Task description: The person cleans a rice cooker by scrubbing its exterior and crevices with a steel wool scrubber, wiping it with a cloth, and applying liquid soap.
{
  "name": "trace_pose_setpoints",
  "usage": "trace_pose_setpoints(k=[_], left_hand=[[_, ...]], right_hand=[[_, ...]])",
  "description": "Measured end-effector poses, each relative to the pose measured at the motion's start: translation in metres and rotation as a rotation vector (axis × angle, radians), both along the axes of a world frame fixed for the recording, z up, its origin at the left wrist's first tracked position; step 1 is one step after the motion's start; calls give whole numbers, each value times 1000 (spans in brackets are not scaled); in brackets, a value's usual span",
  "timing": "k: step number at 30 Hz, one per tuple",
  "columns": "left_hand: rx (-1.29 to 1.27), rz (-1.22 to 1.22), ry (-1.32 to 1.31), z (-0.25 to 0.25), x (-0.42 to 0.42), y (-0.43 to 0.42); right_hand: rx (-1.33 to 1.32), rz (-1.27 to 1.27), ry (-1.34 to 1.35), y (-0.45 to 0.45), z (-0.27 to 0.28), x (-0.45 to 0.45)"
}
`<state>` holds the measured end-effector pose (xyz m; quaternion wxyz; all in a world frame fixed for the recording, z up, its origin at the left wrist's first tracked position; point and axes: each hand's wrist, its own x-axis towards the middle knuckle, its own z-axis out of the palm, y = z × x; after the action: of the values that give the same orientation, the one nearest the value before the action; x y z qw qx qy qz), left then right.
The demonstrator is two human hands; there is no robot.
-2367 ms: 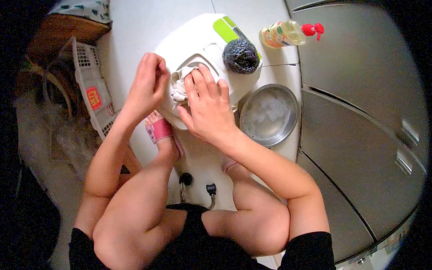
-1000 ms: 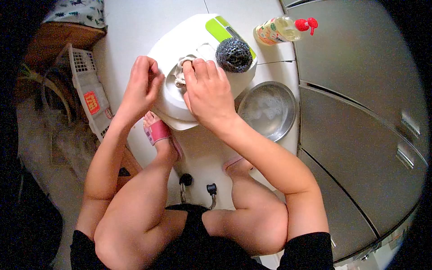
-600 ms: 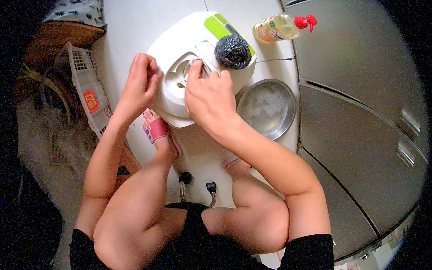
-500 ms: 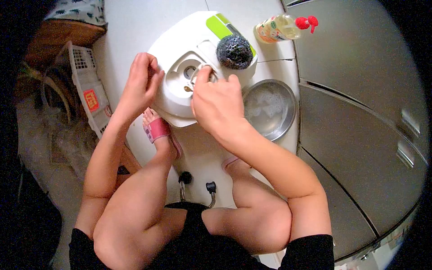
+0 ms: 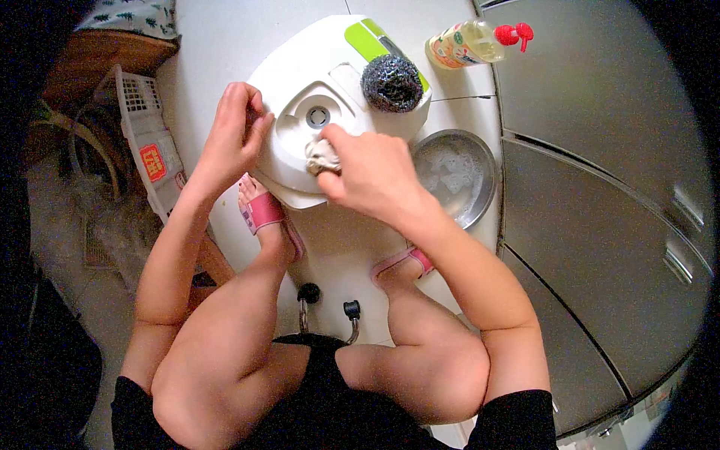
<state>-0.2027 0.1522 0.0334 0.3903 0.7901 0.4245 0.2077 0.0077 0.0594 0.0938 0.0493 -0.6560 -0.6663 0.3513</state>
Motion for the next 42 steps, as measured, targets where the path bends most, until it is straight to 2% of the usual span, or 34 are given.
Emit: trace_pose_setpoints(k=[4, 10, 12, 25, 28, 32, 35, 36, 39, 42], left_hand=[[8, 2, -22, -3, 1, 1], [-30, 17, -18, 2, -1, -1], [29, -1, -22, -4, -1, 1], [-23, 5, -40, -1, -1, -1], [-19, 6, -38, -1, -1, 0], [-44, 8, -42, 2, -2, 0], [-36, 5, -49, 2, -3, -1], [-23, 3, -49, 2, -3, 0], [-15, -3, -76, 2, -4, 0], [-16, 2, -58, 0, -4, 1]], right_hand=[[-50, 4, 84, -8, -4, -10], [33, 198, -176, -1, 7, -19], [18, 236, -183, 3, 6, -16], [-31, 314, -162, 29, 0, -12], [-124, 149, 105, 22, 6, 1], [65, -179, 557, 5, 3, -12], [326, -229, 390, 0, -7, -38], [232, -142, 283, -4, -7, -39], [344, 75, 69, -28, -24, -50], [323, 165, -12, -27, -31, -40]])
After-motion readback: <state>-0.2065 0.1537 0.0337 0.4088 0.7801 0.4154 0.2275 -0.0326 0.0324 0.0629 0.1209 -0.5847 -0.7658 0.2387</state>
